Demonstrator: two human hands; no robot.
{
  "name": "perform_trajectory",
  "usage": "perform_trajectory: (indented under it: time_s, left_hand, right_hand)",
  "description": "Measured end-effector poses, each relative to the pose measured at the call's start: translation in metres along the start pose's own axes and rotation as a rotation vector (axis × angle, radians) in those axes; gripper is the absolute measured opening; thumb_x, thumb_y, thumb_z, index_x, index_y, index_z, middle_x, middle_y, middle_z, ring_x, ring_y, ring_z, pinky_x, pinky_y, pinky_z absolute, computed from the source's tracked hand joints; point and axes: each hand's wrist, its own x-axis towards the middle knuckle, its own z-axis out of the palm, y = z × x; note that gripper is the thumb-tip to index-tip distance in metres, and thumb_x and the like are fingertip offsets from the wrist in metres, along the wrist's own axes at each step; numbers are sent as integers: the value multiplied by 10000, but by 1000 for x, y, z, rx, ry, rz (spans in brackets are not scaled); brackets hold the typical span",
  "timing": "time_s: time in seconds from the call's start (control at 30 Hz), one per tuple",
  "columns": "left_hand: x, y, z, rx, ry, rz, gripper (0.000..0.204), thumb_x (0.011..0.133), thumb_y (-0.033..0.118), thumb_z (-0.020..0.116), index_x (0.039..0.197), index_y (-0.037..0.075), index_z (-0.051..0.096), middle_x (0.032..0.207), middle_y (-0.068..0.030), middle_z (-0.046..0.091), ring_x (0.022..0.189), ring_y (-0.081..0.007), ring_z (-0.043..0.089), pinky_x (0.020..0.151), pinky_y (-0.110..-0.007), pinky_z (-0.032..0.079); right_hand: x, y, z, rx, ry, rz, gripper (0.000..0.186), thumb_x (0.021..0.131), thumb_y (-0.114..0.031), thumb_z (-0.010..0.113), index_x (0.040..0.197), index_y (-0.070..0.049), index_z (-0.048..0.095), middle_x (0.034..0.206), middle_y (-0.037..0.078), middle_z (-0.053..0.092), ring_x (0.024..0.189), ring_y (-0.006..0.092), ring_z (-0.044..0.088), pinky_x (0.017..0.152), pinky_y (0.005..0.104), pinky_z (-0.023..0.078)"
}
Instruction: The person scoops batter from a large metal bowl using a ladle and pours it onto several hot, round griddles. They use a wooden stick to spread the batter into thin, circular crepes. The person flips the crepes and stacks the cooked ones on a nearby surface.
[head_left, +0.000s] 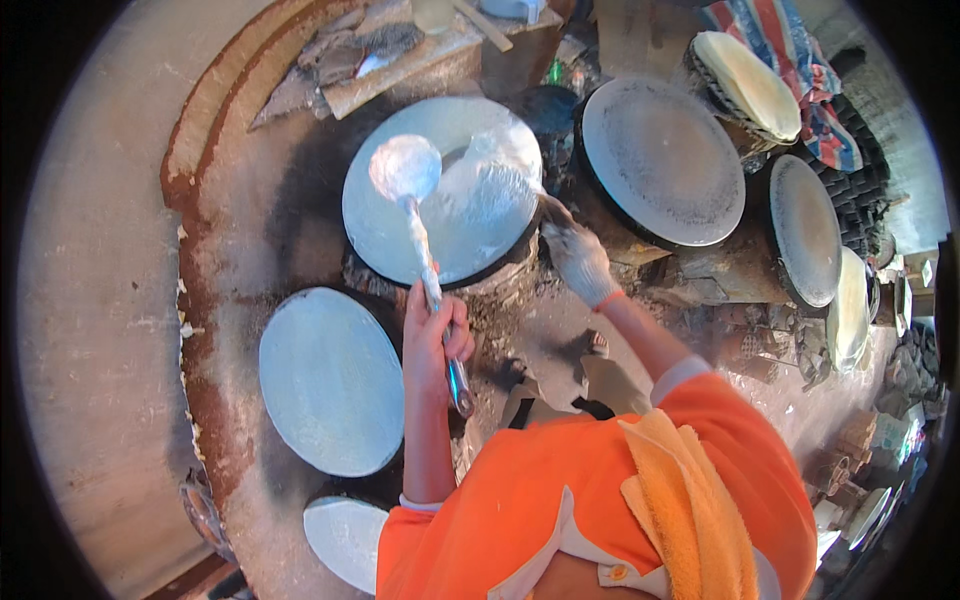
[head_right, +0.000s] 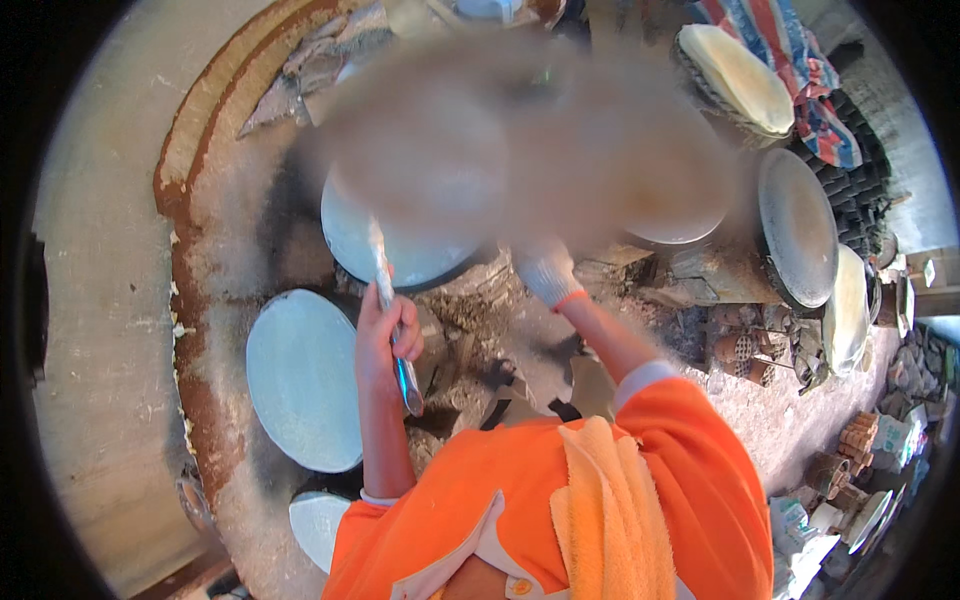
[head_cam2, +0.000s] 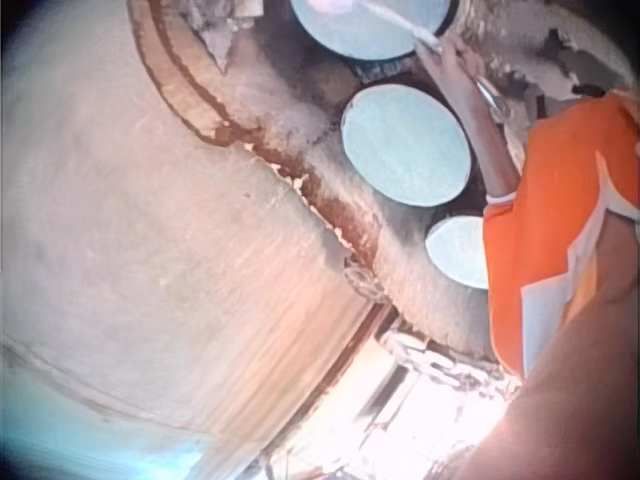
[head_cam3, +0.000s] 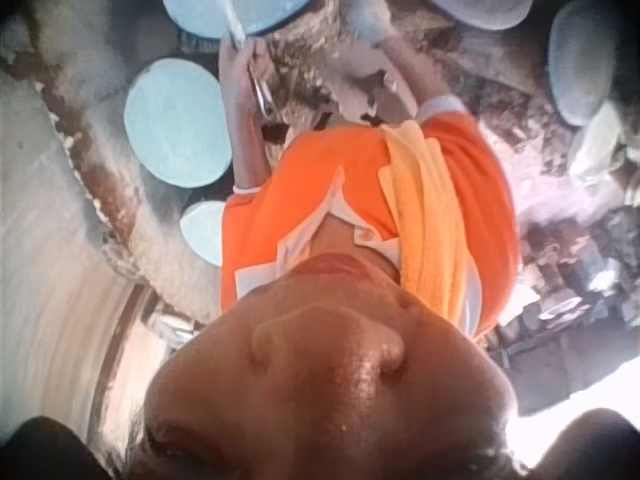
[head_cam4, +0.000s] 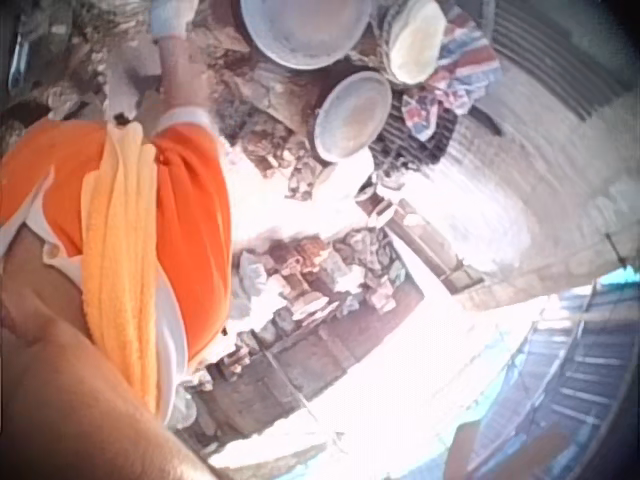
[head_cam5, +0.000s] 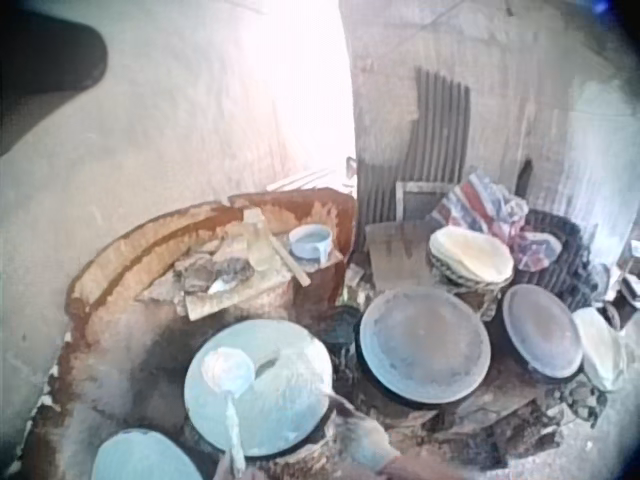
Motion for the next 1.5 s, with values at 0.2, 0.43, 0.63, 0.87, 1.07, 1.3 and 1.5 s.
perform_trajectory:
  time_s: [0.2,0.43,0.63,0.87,1.07,1.3,1.5]
  left_hand:
    - [3,-2,-10,-81,-83,-8,370,920,66,373,1286,107,337,742,-26,454,412,-24,316,371,-187,290]
    - [7,-6,1,-58,68,6,334,926,72,367,1259,93,372,742,-28,449,403,-25,319,359,-180,288]
    - [43,23,12,111,117,-104,307,914,94,398,1220,97,376,707,-35,459,388,-40,334,339,-195,283]
    - [133,39,-10,313,122,0,190,905,122,426,1076,43,402,692,-40,462,419,-68,352,390,-243,337]
    - [68,15,-38,328,174,-86,154,889,116,443,1014,54,377,670,-44,459,383,-82,355,353,-260,335]
    - [22,-25,-38,344,175,-106,149,909,154,416,1045,97,398,672,-34,451,383,-79,315,371,-243,319]
    - [12,-4,-24,-829,-127,-159,276,939,131,336,1133,-64,336,662,-29,375,394,-78,340,361,-238,297]
  right_hand:
    - [-11,20,-117,-2191,251,-231,254,873,-264,433,904,-88,614,842,147,637,794,316,619,661,403,498]
    - [-9,28,17,-2241,273,148,362,891,-312,432,1178,-93,466,886,191,615,787,345,604,641,409,487]
    - [15,8,-86,-2063,-81,-292,354,907,-226,428,1181,-6,467,864,159,613,668,247,596,555,323,489]
    - [-37,-34,-14,-2044,-305,-281,354,909,-281,451,1214,-104,478,644,104,565,534,202,526,539,312,479]
    - [-10,31,-19,-2169,-155,-22,254,899,-68,395,1122,2,493,764,51,527,628,124,524,540,250,455]
    - [-29,50,-131,-3219,-310,-536,210,878,-104,472,1072,-24,462,706,23,501,555,92,496,459,220,443]
    - [-16,16,-29,-1766,59,195,325,890,-200,510,1197,-100,476,687,-12,512,535,78,458,454,253,417]
